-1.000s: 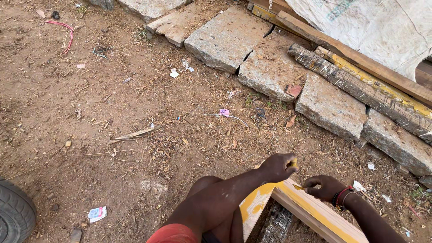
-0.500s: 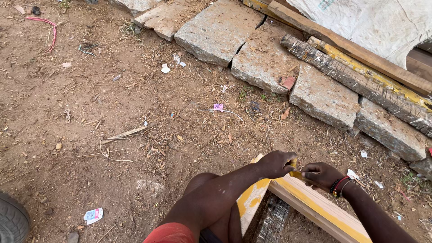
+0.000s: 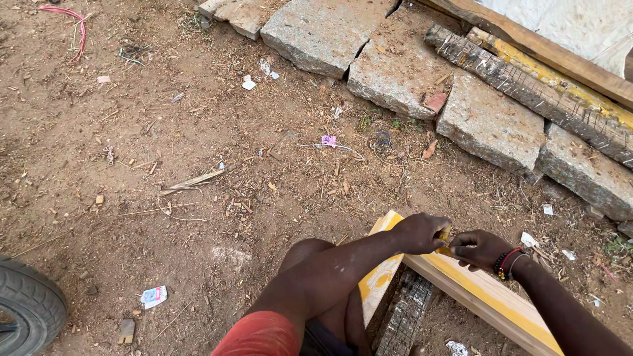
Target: The person applies yellow wood filler to the joints and surfaces of a wooden frame using their fingers and a small yellow applicator tool.
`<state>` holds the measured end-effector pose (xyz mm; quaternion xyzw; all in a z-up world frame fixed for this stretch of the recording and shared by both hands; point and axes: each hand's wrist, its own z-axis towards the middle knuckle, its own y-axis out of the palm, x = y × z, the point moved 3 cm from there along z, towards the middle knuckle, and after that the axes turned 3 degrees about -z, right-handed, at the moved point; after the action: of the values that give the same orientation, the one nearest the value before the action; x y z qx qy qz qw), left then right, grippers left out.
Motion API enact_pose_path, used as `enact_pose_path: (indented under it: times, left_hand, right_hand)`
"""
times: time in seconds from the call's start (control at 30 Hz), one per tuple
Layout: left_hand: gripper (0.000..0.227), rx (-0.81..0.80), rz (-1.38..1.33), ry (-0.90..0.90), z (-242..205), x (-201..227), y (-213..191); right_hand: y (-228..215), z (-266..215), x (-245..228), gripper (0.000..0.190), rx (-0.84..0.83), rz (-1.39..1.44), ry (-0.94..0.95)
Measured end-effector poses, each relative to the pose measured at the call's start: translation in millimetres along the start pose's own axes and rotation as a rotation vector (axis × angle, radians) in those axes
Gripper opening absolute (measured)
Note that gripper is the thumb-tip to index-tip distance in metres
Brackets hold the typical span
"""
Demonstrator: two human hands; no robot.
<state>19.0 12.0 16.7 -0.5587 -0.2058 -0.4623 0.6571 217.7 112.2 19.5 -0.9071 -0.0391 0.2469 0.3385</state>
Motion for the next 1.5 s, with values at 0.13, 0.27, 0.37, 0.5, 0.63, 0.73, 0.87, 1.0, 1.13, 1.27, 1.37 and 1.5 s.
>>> enact_pose_path:
  times: [0.13,0.27,0.37,0.5,0.63,0.73,0.87,1.0,1.13,1.27,1.37,1.5]
  left_hand:
    - [0.029,-0.039,0.018,0.0,2,-9,8]
    - [0.036,0.054,0.037,0.172,6,-15,10]
    - [0.031,-0.042,0.077,0.074,6,-13,15]
    - [0.033,-0.073,0.113,0.064,1,-3,19]
    - [0.023,-0.021,0.05,0.143,-5,4,17]
    - [0.023,0.063,-0.033,0.141,-8,6,14]
    - [0.027,0.12,-0.155,0.036,-7,-2,15]
    - [0.022,0.175,-0.38,-0.059,-1,-16,21]
    - [0.018,0.297,-0.597,-0.152,11,-38,25]
    - [0.012,0.546,-0.74,-0.196,25,-72,-1]
    - [0.018,0.628,-0.808,-0.201,17,-87,-32]
    - [0.012,0.533,-0.984,-0.166,6,-91,-47]
  right_hand:
    - [2,2,6,0.031,0.016,-0.027,0.019]
    - [3,8,20,0.033,-0.057,0.165,0.007]
    - [12,0,22,0.033,-0.05,0.093,-0.011]
    - [20,-7,15,0.032,-0.069,0.065,0.088]
    - [27,2,24,0.032,-0.122,0.183,0.08]
    - [23,10,30,0.032,-0.155,0.228,0.036]
    - [18,8,28,0.033,-0.102,0.33,0.082]
    - [9,-1,16,0.034,-0.078,0.403,0.001]
    - [4,-12,-12,0.03,-0.061,0.153,-0.07]
    - [19,-24,-33,0.027,-0.063,-0.103,-0.093]
    - [10,-27,-38,0.024,0.009,0.083,-0.131]
    - [-8,-27,-29,0.028,0.075,0.251,-0.196]
